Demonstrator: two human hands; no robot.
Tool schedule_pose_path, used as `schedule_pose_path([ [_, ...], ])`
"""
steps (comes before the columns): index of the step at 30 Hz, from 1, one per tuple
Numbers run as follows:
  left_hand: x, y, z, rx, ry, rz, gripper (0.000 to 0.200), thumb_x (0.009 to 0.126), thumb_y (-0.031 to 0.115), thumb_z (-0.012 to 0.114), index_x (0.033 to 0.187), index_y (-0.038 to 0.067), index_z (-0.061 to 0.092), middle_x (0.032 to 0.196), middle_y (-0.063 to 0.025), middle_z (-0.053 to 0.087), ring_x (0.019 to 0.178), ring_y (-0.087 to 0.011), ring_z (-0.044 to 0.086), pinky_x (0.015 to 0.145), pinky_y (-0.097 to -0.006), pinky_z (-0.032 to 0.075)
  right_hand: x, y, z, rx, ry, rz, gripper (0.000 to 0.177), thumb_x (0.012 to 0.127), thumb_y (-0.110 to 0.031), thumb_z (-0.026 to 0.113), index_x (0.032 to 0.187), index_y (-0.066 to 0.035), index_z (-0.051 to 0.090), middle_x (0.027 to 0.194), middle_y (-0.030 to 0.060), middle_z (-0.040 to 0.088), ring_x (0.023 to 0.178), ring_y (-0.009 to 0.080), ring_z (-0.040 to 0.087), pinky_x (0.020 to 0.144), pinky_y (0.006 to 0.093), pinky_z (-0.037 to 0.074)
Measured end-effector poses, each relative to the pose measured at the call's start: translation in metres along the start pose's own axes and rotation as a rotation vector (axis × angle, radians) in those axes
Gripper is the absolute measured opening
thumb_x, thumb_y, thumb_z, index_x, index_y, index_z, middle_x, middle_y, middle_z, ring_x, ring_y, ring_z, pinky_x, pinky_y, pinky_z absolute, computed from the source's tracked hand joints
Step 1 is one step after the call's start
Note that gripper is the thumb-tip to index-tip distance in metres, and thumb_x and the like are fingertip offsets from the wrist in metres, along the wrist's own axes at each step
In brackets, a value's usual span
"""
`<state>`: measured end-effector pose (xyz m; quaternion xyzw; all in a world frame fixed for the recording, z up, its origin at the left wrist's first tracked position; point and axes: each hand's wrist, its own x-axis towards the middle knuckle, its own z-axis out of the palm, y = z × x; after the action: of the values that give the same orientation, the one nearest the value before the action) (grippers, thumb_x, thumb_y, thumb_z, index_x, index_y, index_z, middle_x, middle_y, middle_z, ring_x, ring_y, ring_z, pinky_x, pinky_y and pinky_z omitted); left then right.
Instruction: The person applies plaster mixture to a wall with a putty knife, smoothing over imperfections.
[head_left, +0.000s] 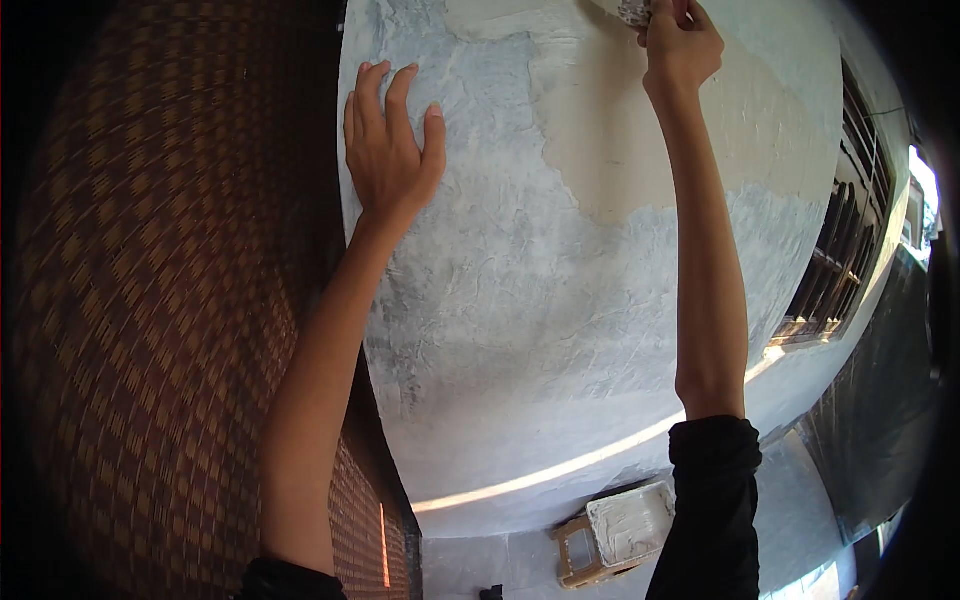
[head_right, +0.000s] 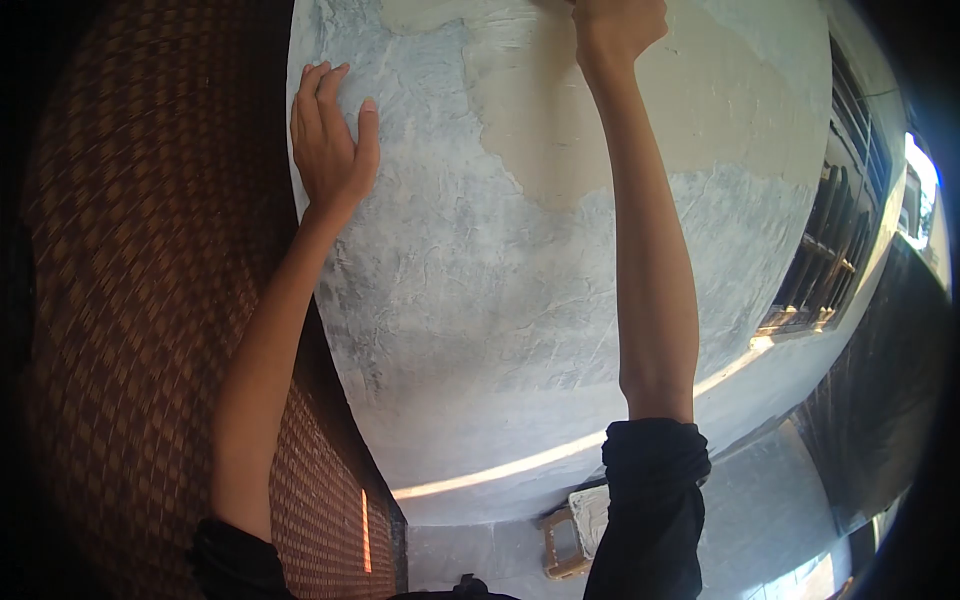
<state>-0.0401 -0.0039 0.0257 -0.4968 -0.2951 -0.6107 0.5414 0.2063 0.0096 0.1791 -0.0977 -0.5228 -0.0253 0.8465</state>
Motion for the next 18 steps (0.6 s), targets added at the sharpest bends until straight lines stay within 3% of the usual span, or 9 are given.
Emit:
schedule_pose_path([
  [1, 0.002, -0.001, 0.0, -0.005, 0.005, 0.002, 0.045, 0.092, 0.023, 0.059, 0.132, 0.005, 0.052, 0.139, -0.0193, 0.045, 0.135, -0.0396, 0.042, 0.109, -0.0525, 0.036, -0.005, 0.002, 0.008, 0.098, -0.079, 0.01, 0.028, 0.097, -0.017, 0.063, 0.116, 0.003, 0.067, 0.067, 0.0029, 0.062, 0.05, 0.0074, 0.049, 0.043, 0.0262, 0.039],
  [4, 0.003, -0.001, -0.003, 0.01, -0.033, -0.02, 0.051, 0.092, 0.024, 0.058, 0.138, 0.005, 0.048, 0.142, -0.0201, 0.043, 0.137, -0.0387, 0.04, 0.111, -0.0526, 0.035, -0.048, -0.008, 0.03, 0.044, -0.312, 0.018, 0.032, 0.094, -0.02, 0.067, 0.116, 0.004, 0.068, 0.072, 0.0081, 0.067, 0.055, 0.011, 0.056, 0.049, 0.0291, 0.046],
  [5, 0.002, -0.001, -0.003, 0.003, -0.033, -0.018, 0.051, 0.092, 0.024, 0.058, 0.138, 0.005, 0.048, 0.142, -0.0201, 0.043, 0.137, -0.0387, 0.04, 0.111, -0.0526, 0.035, -0.047, 0.02, 0.041, -0.097, -0.184, -0.287, 0.028, 0.092, -0.018, 0.068, 0.111, 0.002, 0.07, 0.075, 0.0103, 0.07, 0.06, 0.0138, 0.061, 0.054, 0.0305, 0.049],
  [9, 0.002, 0.001, -0.003, 0.012, -0.067, -0.049, 0.054, 0.093, 0.025, 0.058, 0.141, 0.005, 0.045, 0.146, -0.0198, 0.041, 0.141, -0.0384, 0.036, 0.114, -0.0532, 0.03, -0.004, 0.023, -0.016, -0.17, -0.013, -0.022, 0.027, 0.092, -0.016, 0.066, 0.109, 0.004, 0.07, 0.077, 0.0115, 0.072, 0.064, 0.0161, 0.064, 0.055, 0.0299, 0.05],
  [12, 0.003, 0.005, -0.002, 0.035, -0.078, -0.06, 0.054, 0.094, 0.028, 0.057, 0.142, 0.006, 0.044, 0.148, -0.0192, 0.039, 0.143, -0.0377, 0.033, 0.116, -0.0534, 0.027, 0.016, 0.009, -0.035, -0.171, 0.161, 0.046, 0.028, 0.094, -0.016, 0.064, 0.112, 0.005, 0.069, 0.075, 0.0101, 0.07, 0.06, 0.0148, 0.062, 0.052, 0.029, 0.049],
  [15, 0.005, 0.006, -0.004, 0.052, -0.094, -0.041, 0.056, 0.094, 0.025, 0.056, 0.144, 0.004, 0.042, 0.15, -0.0198, 0.038, 0.143, -0.0383, 0.033, 0.116, -0.0506, 0.026, -0.006, -0.01, -0.004, -0.045, -0.062, 0.004, 0.03, 0.095, -0.017, 0.065, 0.115, 0.005, 0.067, 0.074, 0.0089, 0.068, 0.053, 0.013, 0.056, 0.049, 0.0286, 0.046],
  [16, 0.006, 0.006, -0.004, 0.059, -0.1, -0.044, 0.057, 0.094, 0.026, 0.056, 0.145, 0.004, 0.041, 0.15, -0.0197, 0.038, 0.142, -0.0382, 0.033, 0.117, -0.0505, 0.026, -0.02, -0.005, 0.013, 0.025, -0.191, -0.101, 0.03, 0.094, -0.018, 0.066, 0.115, 0.004, 0.067, 0.073, 0.0089, 0.067, 0.053, 0.0126, 0.056, 0.049, 0.0293, 0.046],
  [17, 0.006, 0.006, -0.005, 0.066, -0.107, -0.046, 0.057, 0.094, 0.026, 0.056, 0.145, 0.004, 0.041, 0.15, -0.0196, 0.038, 0.142, -0.0382, 0.033, 0.117, -0.0504, 0.026, -0.036, -0.004, 0.029, 0.038, -0.282, -0.117, 0.03, 0.093, -0.019, 0.067, 0.114, 0.003, 0.068, 0.077, 0.0136, 0.07, 0.059, 0.0181, 0.063, 0.056, 0.0326, 0.05],
  [18, 0.006, 0.005, -0.006, 0.061, -0.119, -0.048, 0.058, 0.095, 0.028, 0.055, 0.146, 0.004, 0.04, 0.151, -0.0194, 0.038, 0.143, -0.038, 0.032, 0.117, -0.0508, 0.025, -0.046, 0.009, 0.045, 0.004, -0.246, -0.283, 0.031, 0.091, -0.02, 0.067, 0.113, 0.002, 0.068, 0.083, 0.0195, 0.072, 0.07, 0.026, 0.069, 0.066, 0.0359, 0.054],
])
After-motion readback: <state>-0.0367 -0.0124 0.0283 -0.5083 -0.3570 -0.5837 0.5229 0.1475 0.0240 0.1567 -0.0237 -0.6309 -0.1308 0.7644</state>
